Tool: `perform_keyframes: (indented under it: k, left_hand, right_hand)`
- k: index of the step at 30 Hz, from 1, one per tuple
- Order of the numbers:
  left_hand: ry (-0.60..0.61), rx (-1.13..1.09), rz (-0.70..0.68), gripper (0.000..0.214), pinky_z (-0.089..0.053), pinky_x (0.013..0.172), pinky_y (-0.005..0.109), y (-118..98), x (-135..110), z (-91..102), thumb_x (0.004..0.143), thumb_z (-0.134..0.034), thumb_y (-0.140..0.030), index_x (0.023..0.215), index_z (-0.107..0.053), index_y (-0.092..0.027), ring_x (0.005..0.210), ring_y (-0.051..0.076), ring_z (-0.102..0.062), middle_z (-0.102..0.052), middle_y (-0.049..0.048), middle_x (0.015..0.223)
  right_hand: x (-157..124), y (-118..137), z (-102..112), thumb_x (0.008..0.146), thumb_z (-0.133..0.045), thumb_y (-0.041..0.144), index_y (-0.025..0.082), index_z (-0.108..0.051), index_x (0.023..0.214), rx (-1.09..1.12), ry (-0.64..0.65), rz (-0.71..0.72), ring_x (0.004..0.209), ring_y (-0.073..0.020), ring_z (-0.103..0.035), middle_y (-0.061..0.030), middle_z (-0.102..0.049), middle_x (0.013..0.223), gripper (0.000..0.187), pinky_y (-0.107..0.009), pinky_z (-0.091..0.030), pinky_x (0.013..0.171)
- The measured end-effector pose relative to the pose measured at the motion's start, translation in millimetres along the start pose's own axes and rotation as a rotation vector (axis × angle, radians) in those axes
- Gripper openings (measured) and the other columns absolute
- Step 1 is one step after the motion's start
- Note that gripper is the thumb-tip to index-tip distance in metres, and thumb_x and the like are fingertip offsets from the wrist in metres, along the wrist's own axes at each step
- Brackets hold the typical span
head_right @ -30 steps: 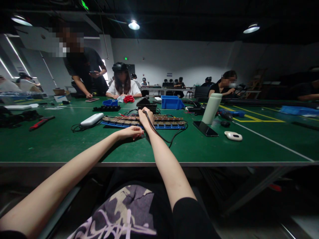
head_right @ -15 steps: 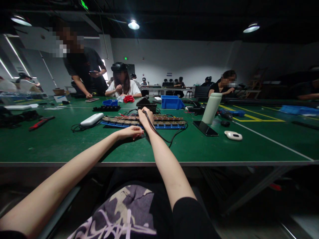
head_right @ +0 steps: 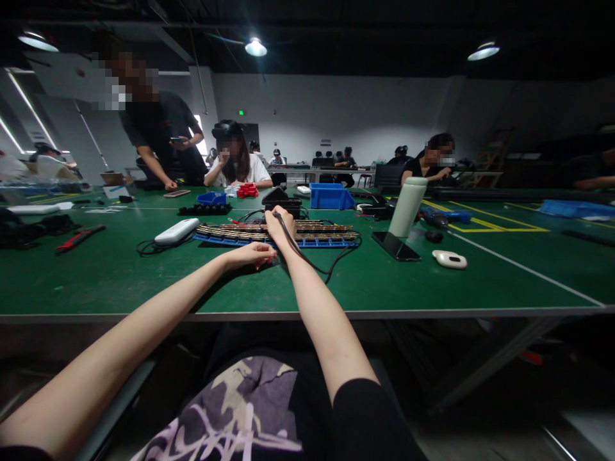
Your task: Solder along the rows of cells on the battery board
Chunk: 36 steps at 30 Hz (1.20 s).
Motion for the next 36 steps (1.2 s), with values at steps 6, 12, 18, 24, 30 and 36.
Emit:
perform_keyframes:
  k: [6, 12, 18, 24, 30, 36]
  left_hand:
    - [-0.007, -0.003, 0.015, 0.050, -0.037, 0.044, 0.019, -0.6, -1.2, -0.2, 0.065, -0.066, -0.061, 0.075, -0.055, -0.013, 0.047, 0.005, -0.040, -0.047, -0.0051, 0.058]
    - [-0.007, -0.006, 0.010, 0.052, -0.037, 0.043, 0.020, -0.8, -0.5, -0.2, 0.063, -0.067, -0.062, 0.074, -0.055, -0.013, 0.046, 0.005, -0.040, -0.047, -0.0049, 0.058]
    - [-0.001, -0.013, -0.001, 0.052, -0.037, 0.043, 0.020, 0.5, 0.7, -0.1, 0.063, -0.067, -0.062, 0.074, -0.056, -0.013, 0.046, 0.005, -0.040, -0.047, -0.0052, 0.057]
    - [0.001, -0.012, 0.003, 0.052, -0.037, 0.042, 0.020, 1.0, 0.7, 0.4, 0.063, -0.067, -0.062, 0.074, -0.056, -0.013, 0.046, 0.005, -0.041, -0.048, -0.0049, 0.057]
    - [0.001, -0.010, -0.002, 0.049, -0.037, 0.042, 0.020, 0.0, 0.6, -0.1, 0.065, -0.067, -0.059, 0.073, -0.055, -0.013, 0.046, 0.005, -0.041, -0.048, -0.0048, 0.057]
    - [-0.001, 0.002, -0.004, 0.046, -0.037, 0.043, 0.020, -0.9, -0.5, -0.6, 0.068, -0.066, -0.057, 0.075, -0.056, -0.013, 0.046, 0.005, -0.041, -0.049, -0.0042, 0.059]
  right_hand:
    - [0.0, 0.5, -0.5, 0.077, -0.046, 0.037, 0.023, -0.055, 0.069, 0.005, 0.015, 0.003, 0.063, -0.0128, -0.058, 0.0026, -0.062, 0.064, 0.019, -0.021, -0.041, 0.065]
    - [0.7, -0.4, -1.6, 0.078, -0.046, 0.036, 0.022, -0.056, 0.070, 0.024, 0.020, 0.010, 0.064, -0.0129, -0.060, 0.0024, -0.063, 0.065, 0.019, -0.021, -0.042, 0.066]
    - [-0.3, 0.9, 0.3, 0.076, -0.046, 0.036, 0.023, -0.053, 0.066, 0.001, 0.013, 0.003, 0.063, -0.0140, -0.057, 0.0025, -0.059, 0.062, 0.018, -0.023, -0.041, 0.065]
    - [-1.1, 1.7, 1.0, 0.076, -0.046, 0.036, 0.023, -0.053, 0.066, 0.006, 0.003, 0.003, 0.063, -0.0146, -0.056, 0.0021, -0.057, 0.061, 0.018, -0.024, -0.041, 0.065]
    - [-1.7, 2.0, 0.7, 0.077, -0.046, 0.035, 0.022, -0.054, 0.068, 0.059, -0.003, 0.022, 0.062, -0.0132, -0.056, 0.0021, -0.058, 0.060, 0.017, -0.022, -0.041, 0.062]
    - [0.2, 0.6, -0.5, 0.077, -0.046, 0.035, 0.022, -0.055, 0.068, 0.052, -0.016, 0.039, 0.063, -0.0129, -0.057, 0.0023, -0.058, 0.060, 0.018, -0.021, -0.041, 0.062]
Point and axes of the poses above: each hand's wrist, its own x-axis towards the middle knuckle, its own z-axis out of the back of the hand, y = z × x, the point moved 6 cm from there along x, towards the middle knuckle
